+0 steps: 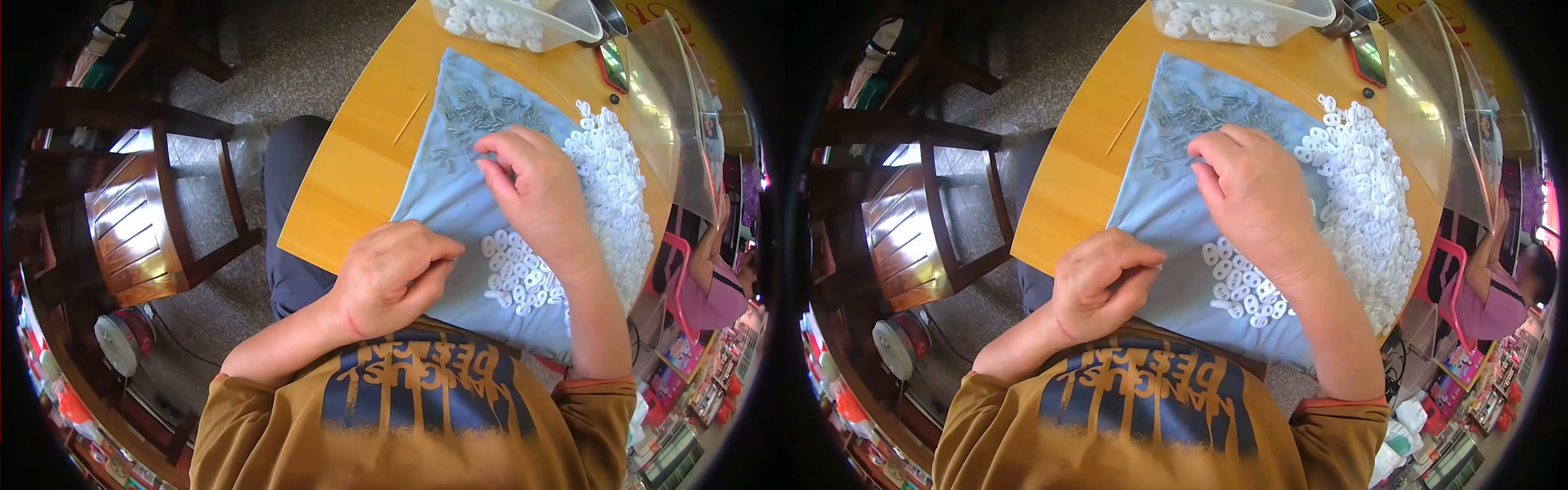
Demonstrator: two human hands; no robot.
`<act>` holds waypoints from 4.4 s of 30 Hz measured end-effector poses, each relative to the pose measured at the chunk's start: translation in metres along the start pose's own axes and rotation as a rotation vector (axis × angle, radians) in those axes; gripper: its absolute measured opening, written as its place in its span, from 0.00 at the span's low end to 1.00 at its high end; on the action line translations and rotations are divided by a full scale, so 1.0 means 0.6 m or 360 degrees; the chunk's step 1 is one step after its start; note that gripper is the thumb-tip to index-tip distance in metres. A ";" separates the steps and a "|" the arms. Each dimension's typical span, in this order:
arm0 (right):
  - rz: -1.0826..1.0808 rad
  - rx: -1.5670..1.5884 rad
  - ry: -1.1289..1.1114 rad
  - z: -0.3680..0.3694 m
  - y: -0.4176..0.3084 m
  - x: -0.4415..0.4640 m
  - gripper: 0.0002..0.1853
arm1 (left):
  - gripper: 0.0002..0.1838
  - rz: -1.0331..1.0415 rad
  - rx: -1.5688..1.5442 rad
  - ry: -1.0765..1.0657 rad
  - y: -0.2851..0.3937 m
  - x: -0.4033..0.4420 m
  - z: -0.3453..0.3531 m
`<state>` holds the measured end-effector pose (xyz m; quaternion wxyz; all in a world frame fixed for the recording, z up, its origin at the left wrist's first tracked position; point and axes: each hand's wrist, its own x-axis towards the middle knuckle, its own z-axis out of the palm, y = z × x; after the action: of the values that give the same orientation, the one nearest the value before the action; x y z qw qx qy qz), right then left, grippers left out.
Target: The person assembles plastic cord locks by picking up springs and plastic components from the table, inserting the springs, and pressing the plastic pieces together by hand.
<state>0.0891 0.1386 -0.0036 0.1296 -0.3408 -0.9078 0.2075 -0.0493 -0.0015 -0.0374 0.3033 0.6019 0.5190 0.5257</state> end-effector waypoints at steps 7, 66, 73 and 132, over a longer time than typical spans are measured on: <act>-0.0093 -0.0092 -0.0157 -0.016 -0.004 0.011 0.05 | 0.11 0.0001 0.0007 0.0014 -0.001 -0.002 0.003; 0.0032 0.1034 0.0139 -0.045 -0.070 -0.104 0.12 | 0.10 -0.0607 -0.0815 -0.0035 0.059 0.003 -0.001; 0.0010 0.0998 0.0160 -0.046 -0.077 -0.102 0.12 | 0.10 -0.0289 -0.0572 -0.0036 0.050 -0.001 0.000; -0.0195 0.1004 0.0523 -0.017 -0.062 -0.122 0.12 | 0.10 -0.0880 -0.1457 0.0193 0.062 0.000 0.020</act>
<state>0.1257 0.0671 0.0155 0.3849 -0.2579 -0.7847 0.4118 -0.0266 -0.0099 -0.0070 0.6312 0.2174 0.3925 0.6326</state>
